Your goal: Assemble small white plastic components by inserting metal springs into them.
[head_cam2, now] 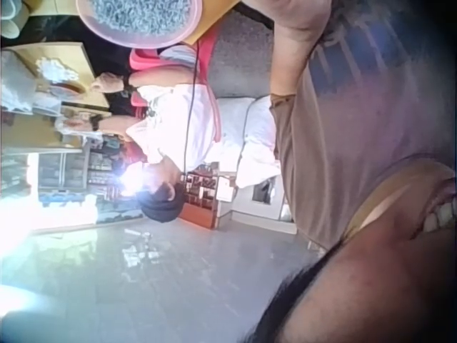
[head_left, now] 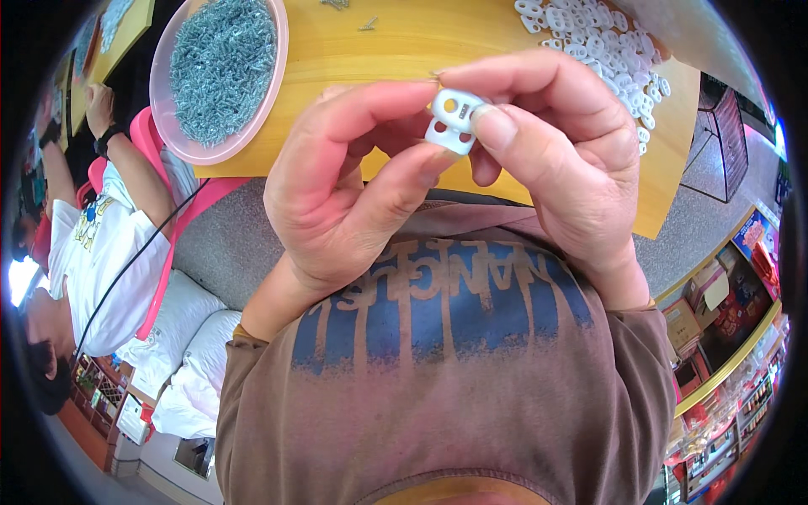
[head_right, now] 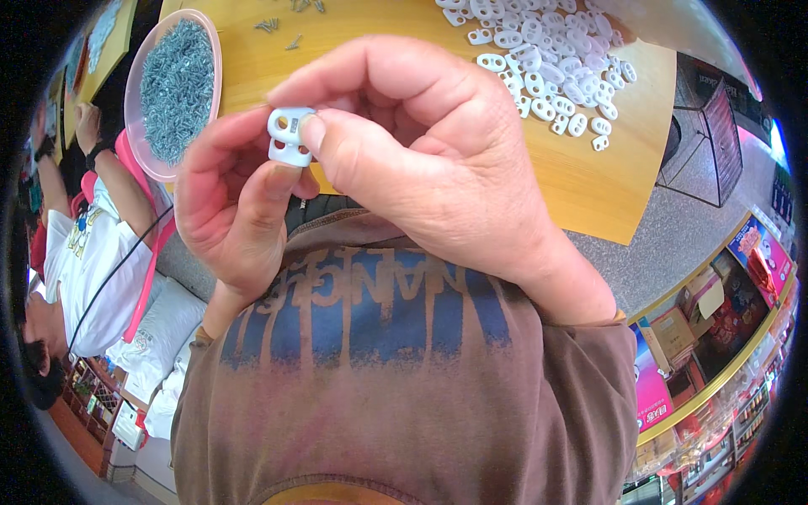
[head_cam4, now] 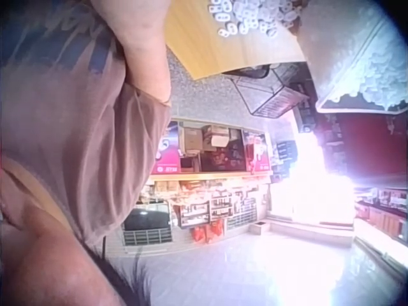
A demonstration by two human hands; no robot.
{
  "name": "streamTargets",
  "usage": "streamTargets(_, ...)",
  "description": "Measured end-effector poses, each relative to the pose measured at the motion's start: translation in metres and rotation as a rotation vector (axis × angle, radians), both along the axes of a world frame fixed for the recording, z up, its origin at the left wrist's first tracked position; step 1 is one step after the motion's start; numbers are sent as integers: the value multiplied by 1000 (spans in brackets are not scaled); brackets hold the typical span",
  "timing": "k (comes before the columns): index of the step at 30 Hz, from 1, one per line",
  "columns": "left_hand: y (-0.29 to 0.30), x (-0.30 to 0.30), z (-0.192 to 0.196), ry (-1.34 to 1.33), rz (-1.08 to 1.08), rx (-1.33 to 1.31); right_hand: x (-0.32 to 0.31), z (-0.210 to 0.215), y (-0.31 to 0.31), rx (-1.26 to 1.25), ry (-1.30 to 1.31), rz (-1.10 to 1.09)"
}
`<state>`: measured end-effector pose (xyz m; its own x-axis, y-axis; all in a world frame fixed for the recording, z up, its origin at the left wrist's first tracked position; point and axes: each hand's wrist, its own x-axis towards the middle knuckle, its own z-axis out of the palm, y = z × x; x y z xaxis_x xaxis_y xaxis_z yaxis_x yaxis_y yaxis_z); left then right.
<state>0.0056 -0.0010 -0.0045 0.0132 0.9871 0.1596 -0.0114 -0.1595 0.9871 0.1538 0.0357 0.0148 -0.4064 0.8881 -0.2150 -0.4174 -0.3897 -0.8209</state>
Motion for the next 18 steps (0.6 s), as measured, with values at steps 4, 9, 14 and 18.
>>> streamTargets(4, 0, 0, -1, -4, -21, -9, 0, 0, 1, -33, 38, -19)
streamTargets(9, -1, -1, -2, -101, -46, -65, 2, -5, -1, 30, 67, 30)
streamTargets(14, 1, 0, 0, -192, -46, -97, 4, -15, 0, 272, 32, 72)
streamTargets(18, 0, -2, 0, -380, -87, -136, 4, -15, 4, 257, 23, 118)
